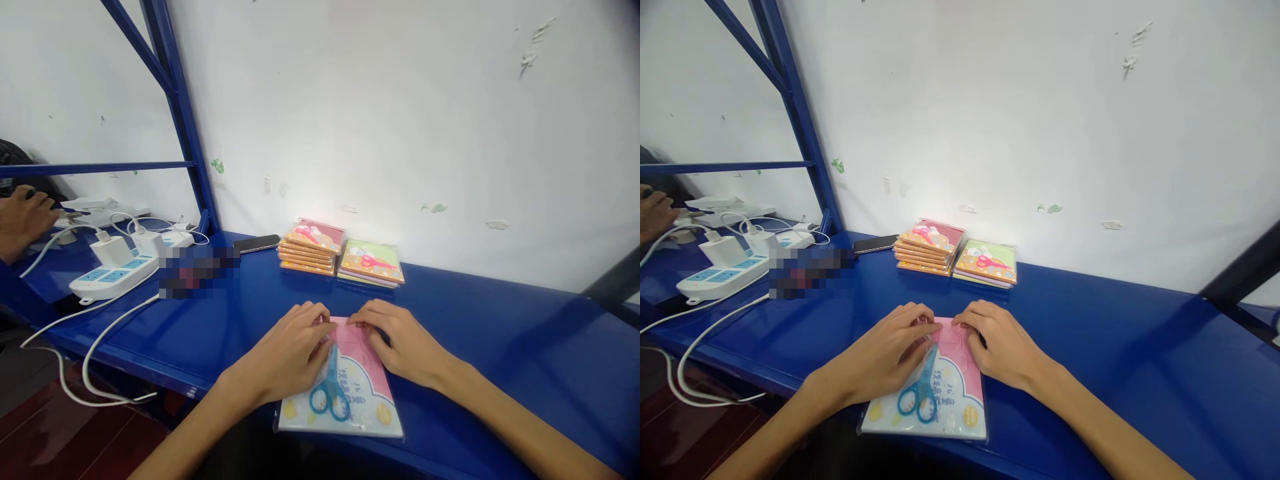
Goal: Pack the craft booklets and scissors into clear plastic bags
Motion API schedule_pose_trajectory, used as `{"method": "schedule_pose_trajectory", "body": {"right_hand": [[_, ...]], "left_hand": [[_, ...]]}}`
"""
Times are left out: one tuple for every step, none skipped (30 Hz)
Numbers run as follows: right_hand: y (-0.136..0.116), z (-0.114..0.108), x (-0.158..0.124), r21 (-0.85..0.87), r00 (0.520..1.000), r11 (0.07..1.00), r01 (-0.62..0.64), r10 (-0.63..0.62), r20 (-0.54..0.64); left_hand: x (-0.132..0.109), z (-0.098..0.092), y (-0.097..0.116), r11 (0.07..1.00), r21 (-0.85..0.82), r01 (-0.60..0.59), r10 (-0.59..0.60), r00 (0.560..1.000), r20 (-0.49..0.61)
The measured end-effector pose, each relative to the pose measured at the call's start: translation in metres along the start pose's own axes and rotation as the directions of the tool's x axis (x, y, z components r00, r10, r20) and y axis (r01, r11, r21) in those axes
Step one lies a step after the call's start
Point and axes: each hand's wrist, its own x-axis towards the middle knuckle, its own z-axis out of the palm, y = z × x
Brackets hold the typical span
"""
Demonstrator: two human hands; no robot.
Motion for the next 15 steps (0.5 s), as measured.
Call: {"method": "schedule_pose_trajectory", "body": {"right_hand": [[0.0,-0.0004,0.0002,0.014,1.0,1.0,0.0,0.0,-0.001],[0.0,-0.0009,0.0006,0.024,1.0,1.0,0.0,0.0,-0.001],[-0.0001,-0.0015,0.001,0.029,1.0,1.0,-0.003,0.003,0.0],[-0.0002,-0.002,0.0014,0.031,1.0,0.999,-0.011,0.011,0.0],[-0.0002,-0.0024,0.0019,0.027,1.0,0.999,-0.027,0.027,-0.003],[-0.0001,-0.0026,0.0023,0.018,0.999,0.999,-0.048,0.048,-0.009],[0.0,-0.0025,0.0026,0.003,0.997,0.997,-0.074,0.075,-0.019],[0.0,-0.0022,0.0029,-0.016,0.995,0.995,-0.097,0.097,-0.031],[-0.0001,-0.0016,0.0031,-0.038,0.993,0.993,-0.109,0.108,-0.047],[-0.0004,-0.0008,0.0031,-0.055,0.993,0.993,-0.108,0.105,-0.057],[-0.0008,0.0001,0.0032,-0.067,0.994,0.993,-0.095,0.091,-0.062],[-0.0011,0.0008,0.0031,-0.071,0.995,0.994,-0.078,0.073,-0.063],[-0.0013,0.0013,0.003,-0.068,0.996,0.996,-0.064,0.06,-0.061],[-0.0013,0.0014,0.0028,-0.064,0.996,0.996,-0.064,0.06,-0.058],[-0.001,0.0012,0.0026,-0.063,0.995,0.995,-0.08,0.077,-0.056]], "left_hand": [[0.0001,-0.0006,0.0003,1.0,-0.004,-0.007,0.007,1.0,-0.002],[0.0002,-0.0012,0.0006,1.0,-0.009,-0.015,0.015,1.0,-0.002],[0.0003,-0.0016,0.0009,1.0,-0.013,-0.022,0.022,1.0,-0.001],[0.0003,-0.002,0.0011,1.0,-0.016,-0.027,0.027,1.0,0.001],[0.0004,-0.0022,0.0014,1.0,-0.015,-0.026,0.026,1.0,0.004],[0.0003,-0.0023,0.0017,1.0,-0.01,-0.019,0.019,1.0,0.008],[0.0003,-0.0024,0.0022,1.0,0.0,-0.006,0.006,1.0,0.012],[0.0001,-0.0023,0.0028,1.0,0.013,0.008,-0.008,1.0,0.016],[-0.0001,-0.0023,0.0036,1.0,0.023,0.018,-0.019,1.0,0.023],[-0.0003,-0.0023,0.0045,0.999,0.031,0.021,-0.022,0.999,0.035],[-0.0007,-0.0023,0.0055,0.999,0.035,0.018,-0.02,0.999,0.049],[-0.001,-0.0025,0.0064,0.999,0.036,0.009,-0.012,0.998,0.065],[-0.0014,-0.0027,0.0072,0.999,0.037,0.001,-0.004,0.997,0.079],[-0.0017,-0.0031,0.0077,0.999,0.037,-0.002,-0.001,0.996,0.088],[-0.002,-0.0036,0.0078,0.999,0.04,0.003,-0.006,0.996,0.09]]}}
